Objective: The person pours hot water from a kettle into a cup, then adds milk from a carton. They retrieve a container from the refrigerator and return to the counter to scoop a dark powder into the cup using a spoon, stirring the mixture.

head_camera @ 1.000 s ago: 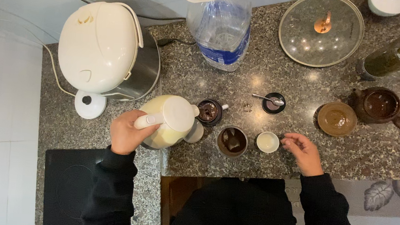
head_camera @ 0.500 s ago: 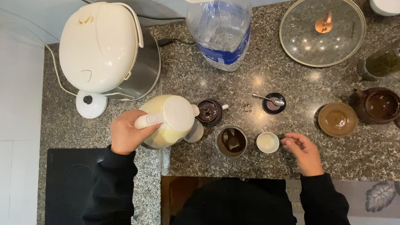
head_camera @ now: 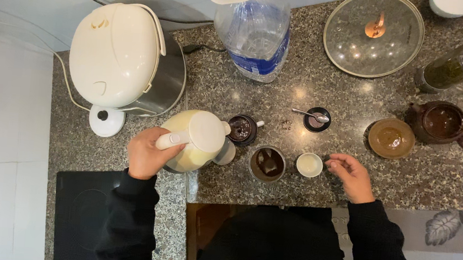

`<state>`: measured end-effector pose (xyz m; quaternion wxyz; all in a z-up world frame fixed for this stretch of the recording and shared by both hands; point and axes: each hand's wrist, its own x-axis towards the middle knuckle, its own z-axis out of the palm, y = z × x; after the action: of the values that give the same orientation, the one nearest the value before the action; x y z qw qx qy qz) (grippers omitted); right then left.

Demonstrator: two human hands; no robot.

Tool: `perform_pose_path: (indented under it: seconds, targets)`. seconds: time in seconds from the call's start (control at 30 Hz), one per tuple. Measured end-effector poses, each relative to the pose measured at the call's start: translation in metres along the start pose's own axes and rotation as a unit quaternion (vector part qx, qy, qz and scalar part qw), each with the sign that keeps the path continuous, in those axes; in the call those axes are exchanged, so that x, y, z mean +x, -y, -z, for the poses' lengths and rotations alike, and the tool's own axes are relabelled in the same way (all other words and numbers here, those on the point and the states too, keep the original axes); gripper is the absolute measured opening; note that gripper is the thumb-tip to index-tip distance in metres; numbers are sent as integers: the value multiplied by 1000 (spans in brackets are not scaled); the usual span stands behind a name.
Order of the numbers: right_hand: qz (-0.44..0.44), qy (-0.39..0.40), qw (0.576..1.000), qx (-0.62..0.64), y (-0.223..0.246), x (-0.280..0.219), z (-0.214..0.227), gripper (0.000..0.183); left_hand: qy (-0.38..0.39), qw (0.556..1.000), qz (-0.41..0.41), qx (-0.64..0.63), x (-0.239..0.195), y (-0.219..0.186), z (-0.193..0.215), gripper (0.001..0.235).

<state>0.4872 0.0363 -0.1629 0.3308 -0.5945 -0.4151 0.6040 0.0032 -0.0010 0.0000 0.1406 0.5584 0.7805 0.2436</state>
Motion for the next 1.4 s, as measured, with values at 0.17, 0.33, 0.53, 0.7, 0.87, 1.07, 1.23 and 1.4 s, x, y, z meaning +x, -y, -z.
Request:
perform_pose_path:
  seconds: [0.17,0.33,0.53,0.7,0.87,1.07,1.23,1.4]
  targets:
    - [2,-1,1000,0,-1,1,1,31,6,1000,6,10,0,-3,1,39]
    - [0,12,1000,-18,-11,9,2,31,6,1000,-1,17,-1,-6,5,38]
    - [3,12,999,-32,17,4,0,31,-6,999,47,-5,-4,0,3,39]
    - [37,19,997,-68,26,21,-1,32,-17,998,48,-21,-6,4,2,40]
    - [65,-1,981,-185,47,47,-9,34,-28,995,59,-72,-13,17,2,43]
    - [100,-14,934,-343,73,86,-29,30,-76,972,91,-203,-27,70,-15,47]
    - [169,46,749,-639,73,112,-50,63,-172,908,111,-365,-49,92,-26,45]
    - [127,68,718,-681,63,120,-55,75,-247,885,114,-377,-74,129,-28,50]
